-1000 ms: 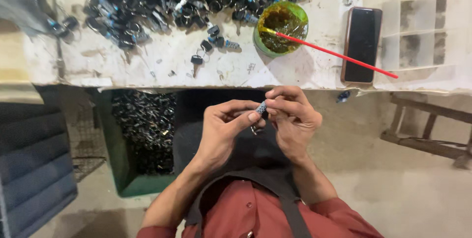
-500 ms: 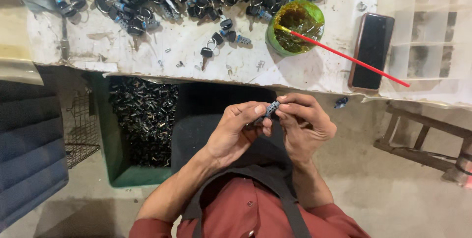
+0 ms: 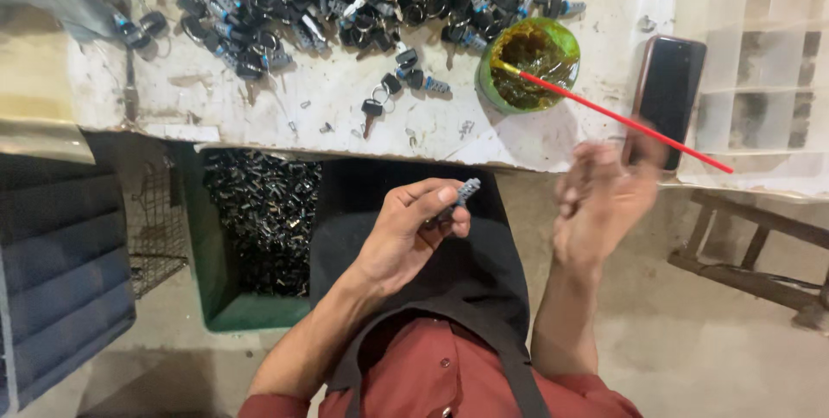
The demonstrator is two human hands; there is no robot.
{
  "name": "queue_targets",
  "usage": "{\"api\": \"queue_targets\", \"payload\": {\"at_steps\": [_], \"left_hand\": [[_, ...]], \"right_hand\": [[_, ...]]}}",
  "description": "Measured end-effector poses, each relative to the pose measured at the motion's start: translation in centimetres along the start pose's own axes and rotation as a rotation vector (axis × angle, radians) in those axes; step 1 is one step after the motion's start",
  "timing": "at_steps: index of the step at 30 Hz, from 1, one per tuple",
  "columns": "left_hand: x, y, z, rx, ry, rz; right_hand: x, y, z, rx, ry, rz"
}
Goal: The person picks small metal clamp components one at a time from a pile on the workbench, holds each in one hand, and uses a red-handled brush dipped in a bowl of green liquid to coat the parts, setting finished pieces back on the table. At times the person touches a smartphone on the bench between parts.
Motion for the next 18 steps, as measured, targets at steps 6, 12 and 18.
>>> {"api": "queue_targets", "payload": {"at_steps": [6, 12, 18], "left_hand": [[0.0, 0.4, -0.3, -0.033, -0.124, -0.001], [0.2, 0.5, -1.8, -0.098, -0.146, -0.052], [0.5, 0.7, -0.5, -0.077, -0.153, -0.018]], "right_hand": [[0.8, 1.1, 2.5, 0.232, -0.096, 0.008], [4.6, -2.4, -0.9, -0.01, 0.208, -0.062], [5.0, -2.9, -2.0, -0.022, 0.115, -0.028]]}}
Point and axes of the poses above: each hand's wrist, its own y-axis towards the middle knuckle, its own x-axis out of the back of the hand, z = x × y, the point moved 8 cm from there along y, towards the middle knuckle, and after that the axes turned 6 degrees about z, right-handed, at the moved point
